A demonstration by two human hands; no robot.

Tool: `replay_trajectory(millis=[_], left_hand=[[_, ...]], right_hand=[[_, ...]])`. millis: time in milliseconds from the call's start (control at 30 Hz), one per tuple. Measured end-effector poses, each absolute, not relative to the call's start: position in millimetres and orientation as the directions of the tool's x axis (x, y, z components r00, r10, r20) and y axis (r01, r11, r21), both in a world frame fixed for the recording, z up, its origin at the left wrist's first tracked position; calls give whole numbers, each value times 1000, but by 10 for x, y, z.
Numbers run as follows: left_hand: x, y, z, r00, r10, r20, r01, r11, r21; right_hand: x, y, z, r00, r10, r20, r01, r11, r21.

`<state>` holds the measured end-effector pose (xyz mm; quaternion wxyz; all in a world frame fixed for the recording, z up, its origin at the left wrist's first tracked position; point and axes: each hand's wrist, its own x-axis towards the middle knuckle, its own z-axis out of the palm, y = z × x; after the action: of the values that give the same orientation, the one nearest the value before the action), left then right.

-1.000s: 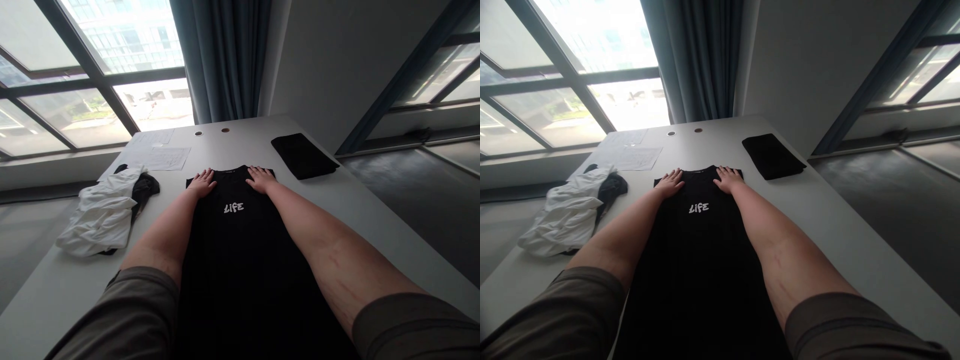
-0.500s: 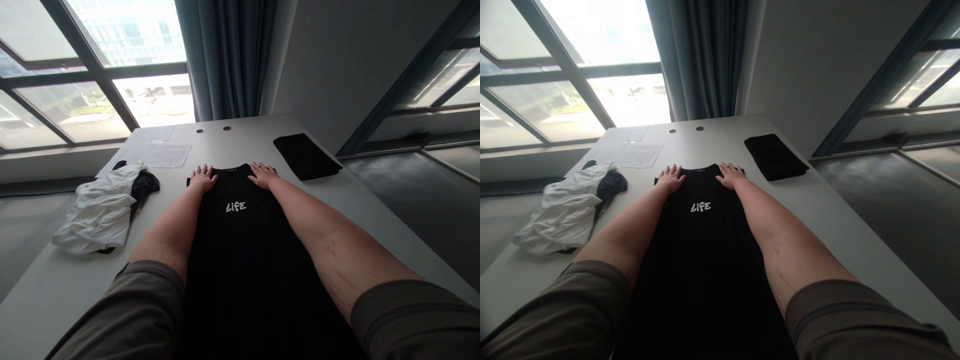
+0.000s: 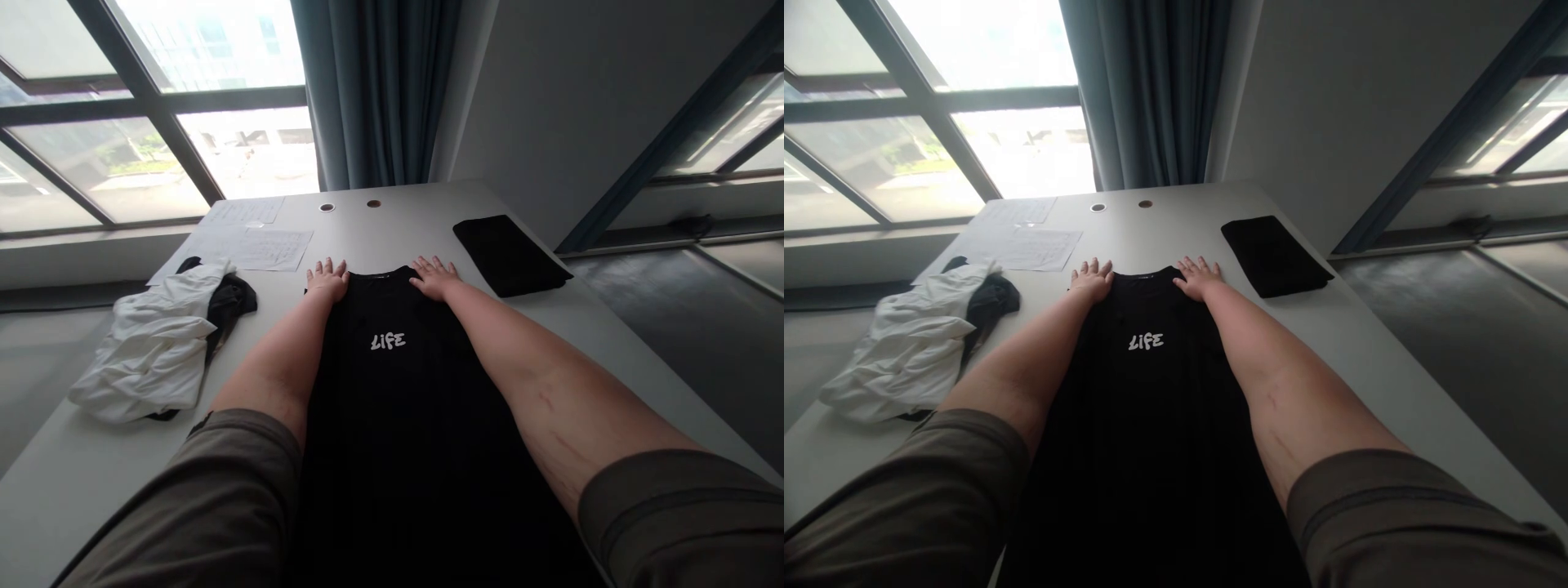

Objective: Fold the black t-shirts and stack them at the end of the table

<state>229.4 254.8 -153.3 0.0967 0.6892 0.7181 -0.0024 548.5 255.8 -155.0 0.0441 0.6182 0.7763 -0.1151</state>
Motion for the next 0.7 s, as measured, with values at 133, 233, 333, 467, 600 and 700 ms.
replay_trajectory(millis=[133,233,333,467,600,700], left_hand=[[2278,2579,-1533,-22,993,-114,989,38,141],[2273,2576,-1529,-29,999,-46,988,36,152],[2275,2581,-1519,-59,997,59,988,49,149],[2281,2623,-1508,-102,987,124,984,82,159],[2264,2677,-1490,-100,987,128,987,82,140],[2207,2700,-1454,-31,991,130,997,21,76]], right_hand=[[5492,2641,-1589,-211,963,-167,973,192,-125],[5497,2686,-1605,-198,969,-151,976,181,-118],[5493,2706,-1600,-185,970,-161,980,169,-107],[5490,2720,-1597,-178,968,-175,982,162,-100],[5501,2731,-1617,-181,970,-162,981,167,-101],[5507,2723,-1625,-184,972,-148,980,170,-104]])
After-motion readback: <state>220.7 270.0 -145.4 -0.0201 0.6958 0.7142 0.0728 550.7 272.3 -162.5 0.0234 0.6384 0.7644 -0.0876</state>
